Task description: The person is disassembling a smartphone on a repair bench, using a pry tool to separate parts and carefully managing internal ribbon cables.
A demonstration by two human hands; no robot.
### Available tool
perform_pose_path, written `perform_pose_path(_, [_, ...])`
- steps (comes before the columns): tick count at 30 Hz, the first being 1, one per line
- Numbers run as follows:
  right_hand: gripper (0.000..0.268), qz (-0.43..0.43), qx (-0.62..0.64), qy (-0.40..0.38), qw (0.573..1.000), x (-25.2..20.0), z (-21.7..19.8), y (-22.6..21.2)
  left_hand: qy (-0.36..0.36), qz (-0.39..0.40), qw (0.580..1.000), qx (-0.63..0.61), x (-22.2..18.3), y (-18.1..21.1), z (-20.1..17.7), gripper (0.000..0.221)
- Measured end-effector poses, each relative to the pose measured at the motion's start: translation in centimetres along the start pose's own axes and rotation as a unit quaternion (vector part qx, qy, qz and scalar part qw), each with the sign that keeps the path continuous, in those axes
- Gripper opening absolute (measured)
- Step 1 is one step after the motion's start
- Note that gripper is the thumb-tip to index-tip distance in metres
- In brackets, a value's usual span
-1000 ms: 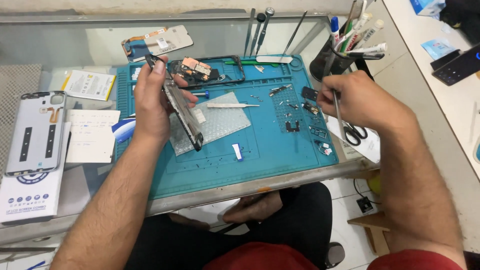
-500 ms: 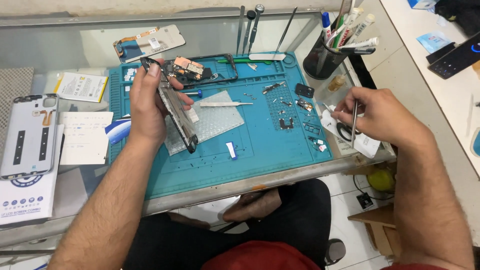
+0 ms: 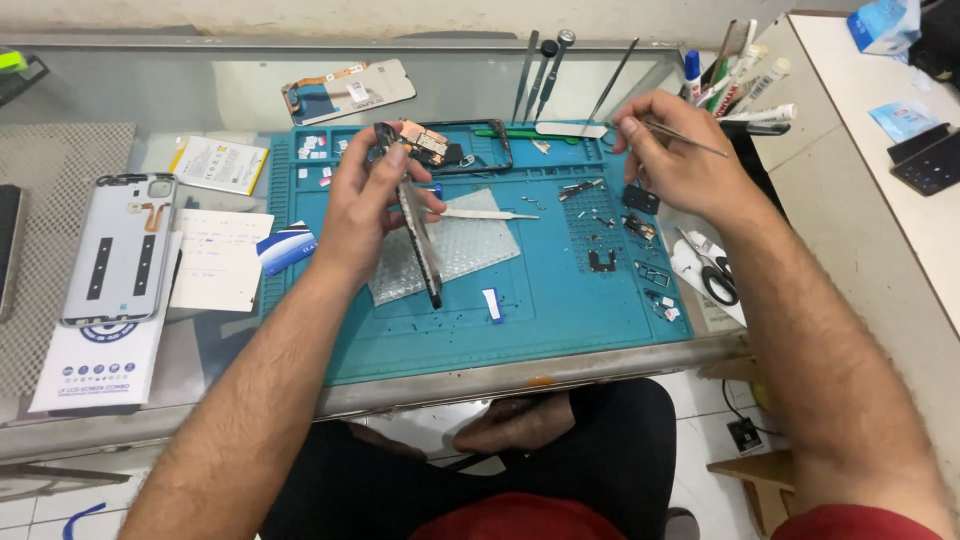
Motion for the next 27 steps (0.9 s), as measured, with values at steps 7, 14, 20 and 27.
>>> perform_pose_path(7, [0.025,0.025,0.006,0.03,0.999,4.9,1.9,3.0,-0.002,0.011,1.0,-0.005,-0.2,0.3,-0.1,0.051])
perform_pose_path(14, [0.027,-0.026,-0.074,0.018,0.997,5.8,3.7,4.3,-0.13,0.054,0.988,-0.062,-0.2,-0.2,0.7,0.07])
perform_pose_path(20, [0.021,-0.107,-0.013,0.101,0.989,3.7,4.0,-0.5,-0.236,0.022,0.95,-0.203,-1.3,-0.1,3.0,0.066])
perform_pose_path(27, [0.014,-0.091,0.045,0.101,0.99,1.8,3.3,-7.9,-0.48,-0.104,0.824,-0.281,-1.5,-2.3,3.1,0.071])
Point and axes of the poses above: each hand's wrist, its own x-axis towards the middle knuckle, its own z-axis out of the palm, y = z × x, the point moved 6 cm from there along x, towards the middle knuckle, and after that the axes turned 14 degrees about -z, right-handed, at the moved point
